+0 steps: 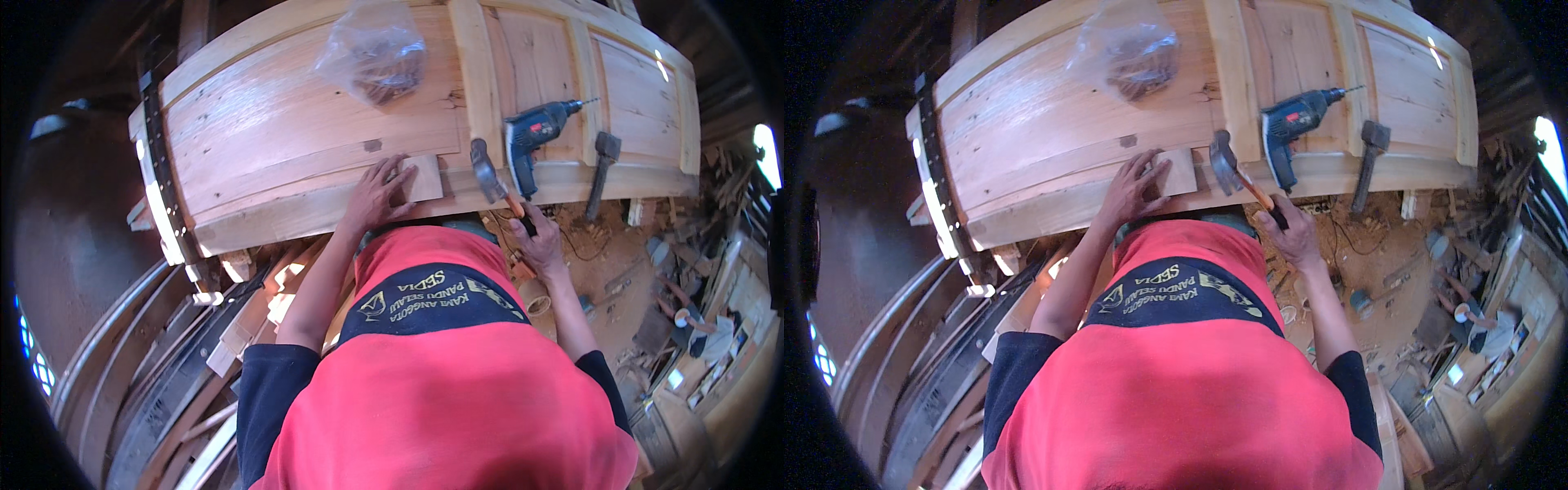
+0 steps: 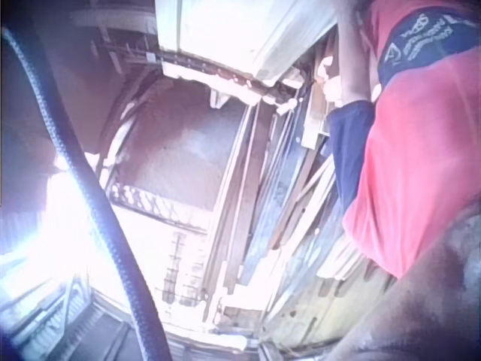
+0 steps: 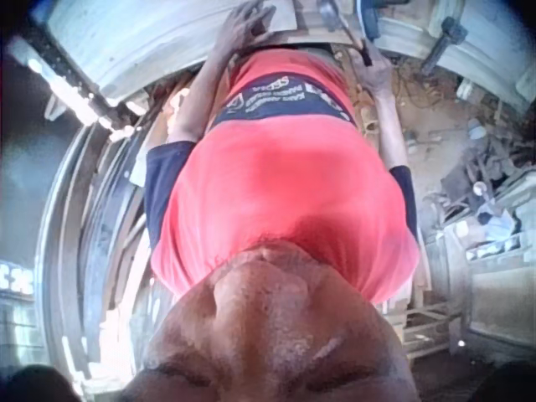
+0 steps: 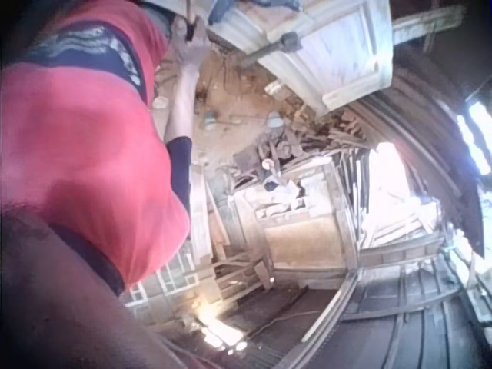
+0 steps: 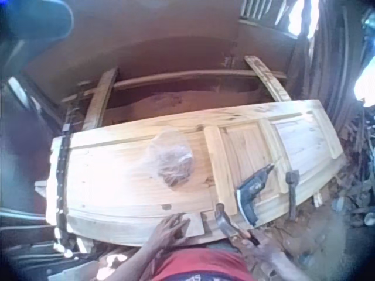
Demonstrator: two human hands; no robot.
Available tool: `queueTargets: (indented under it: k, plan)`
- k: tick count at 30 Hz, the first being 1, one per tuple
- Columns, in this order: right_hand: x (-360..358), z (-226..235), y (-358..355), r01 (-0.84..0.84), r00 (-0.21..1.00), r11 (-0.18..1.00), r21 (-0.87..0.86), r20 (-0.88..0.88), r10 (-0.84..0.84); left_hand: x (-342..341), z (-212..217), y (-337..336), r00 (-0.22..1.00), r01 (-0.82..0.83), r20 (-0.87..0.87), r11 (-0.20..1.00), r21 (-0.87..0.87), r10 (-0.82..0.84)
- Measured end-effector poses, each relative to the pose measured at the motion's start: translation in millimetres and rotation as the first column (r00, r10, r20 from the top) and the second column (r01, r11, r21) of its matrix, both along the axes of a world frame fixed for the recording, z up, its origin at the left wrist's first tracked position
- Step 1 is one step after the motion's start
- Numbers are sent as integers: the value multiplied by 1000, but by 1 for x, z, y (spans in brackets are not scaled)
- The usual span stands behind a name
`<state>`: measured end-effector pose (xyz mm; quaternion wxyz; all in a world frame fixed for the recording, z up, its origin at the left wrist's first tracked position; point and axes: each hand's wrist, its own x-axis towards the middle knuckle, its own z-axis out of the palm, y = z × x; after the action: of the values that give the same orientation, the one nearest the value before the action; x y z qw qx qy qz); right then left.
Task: The person hammers a small block of wood onto a larger wooden door panel and then uses a long metal clamp to secure the door's frame pieces together.
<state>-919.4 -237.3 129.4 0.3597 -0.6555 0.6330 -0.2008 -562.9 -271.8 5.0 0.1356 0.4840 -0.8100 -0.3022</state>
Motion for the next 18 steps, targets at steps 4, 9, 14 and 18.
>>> queueTargets:
  k: [4, 9, 14, 18]
  plan:
    - [-24, -11, 3, -314, 926, 944, -98, -251, 282, 3, 14, -4, 995, 84, 40, 995, 53, -86]
    - [-19, -15, -9, -668, 676, 744, -16, -431, 598, 7, 16, 2, 993, 95, 62, 994, 51, -98]
    - [-15, -19, -29, -754, 596, 654, -54, -475, 648, 9, 0, 3, 992, 115, 53, 993, -24, -113]
    - [-14, -19, -32, -830, 517, 555, -51, -440, 734, 6, -8, 3, 988, 137, 79, 988, -74, -131]
